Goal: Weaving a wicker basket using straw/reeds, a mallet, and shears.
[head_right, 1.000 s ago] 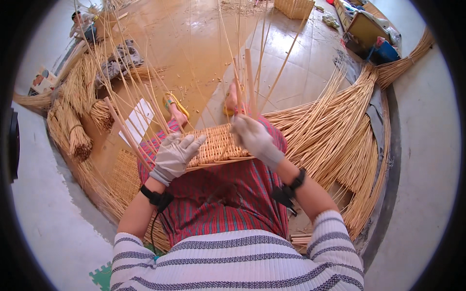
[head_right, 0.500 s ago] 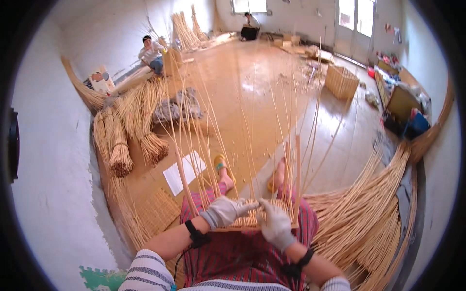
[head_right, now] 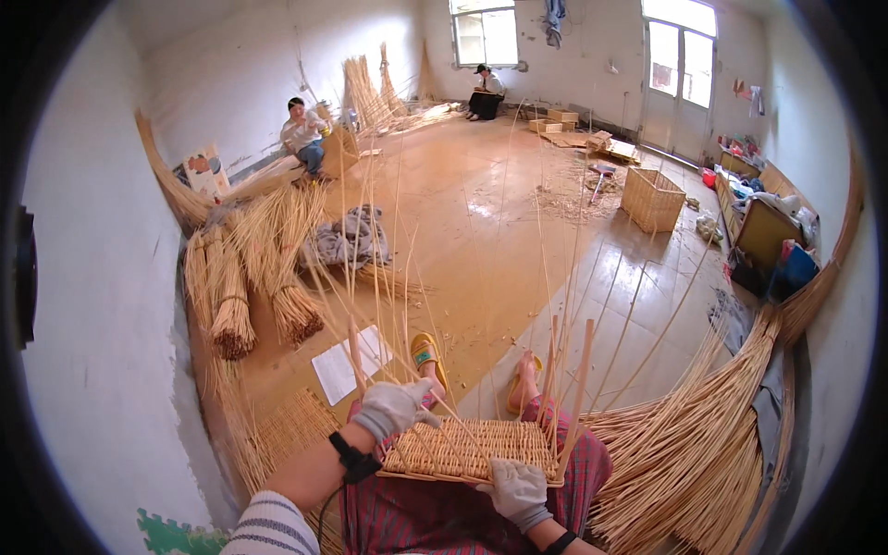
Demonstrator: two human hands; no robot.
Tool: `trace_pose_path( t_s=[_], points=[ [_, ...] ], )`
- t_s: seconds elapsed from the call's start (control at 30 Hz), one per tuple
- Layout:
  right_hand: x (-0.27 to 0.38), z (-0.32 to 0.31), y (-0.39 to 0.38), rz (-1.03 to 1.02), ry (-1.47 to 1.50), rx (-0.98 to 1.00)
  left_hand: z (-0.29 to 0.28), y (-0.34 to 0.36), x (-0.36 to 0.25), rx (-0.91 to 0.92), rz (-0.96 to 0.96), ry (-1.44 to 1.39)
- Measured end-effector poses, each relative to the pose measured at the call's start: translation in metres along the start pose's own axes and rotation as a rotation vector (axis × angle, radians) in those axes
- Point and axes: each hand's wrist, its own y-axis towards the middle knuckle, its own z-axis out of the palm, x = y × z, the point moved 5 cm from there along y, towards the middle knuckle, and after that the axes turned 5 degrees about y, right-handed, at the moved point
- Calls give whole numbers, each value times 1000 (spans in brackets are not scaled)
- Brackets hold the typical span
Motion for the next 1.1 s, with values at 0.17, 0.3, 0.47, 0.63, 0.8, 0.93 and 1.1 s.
trace_pose_path(
  t_s=[0.17, 0.3, 0.47, 0.63, 0.8, 0.93, 1.1],
  points=[
    [-7, 6, -9, -26, 15, -48, 3, -7, -7, 76, -71, 55],
    [-10, 12, -13, -10, 50, -102, 12, -5, -15, 14, -11, 77],
    [-14, 12, -6, 10, 37, -77, 7, 2, -18, -373, 114, 143],
    [-3, 17, 2, -3, 105, -35, 36, 20, 15, -464, 134, -50],
    [-9, -52, -22, 202, 160, -286, 5, -1, -18, -344, 109, -167],
    [-49, -66, -47, 631, 312, -393, -7, -14, -9, -201, -48, -179],
    [-86, -49, -37, 716, 624, -525, -11, 2, -28, -260, 63, -252]
  ],
)
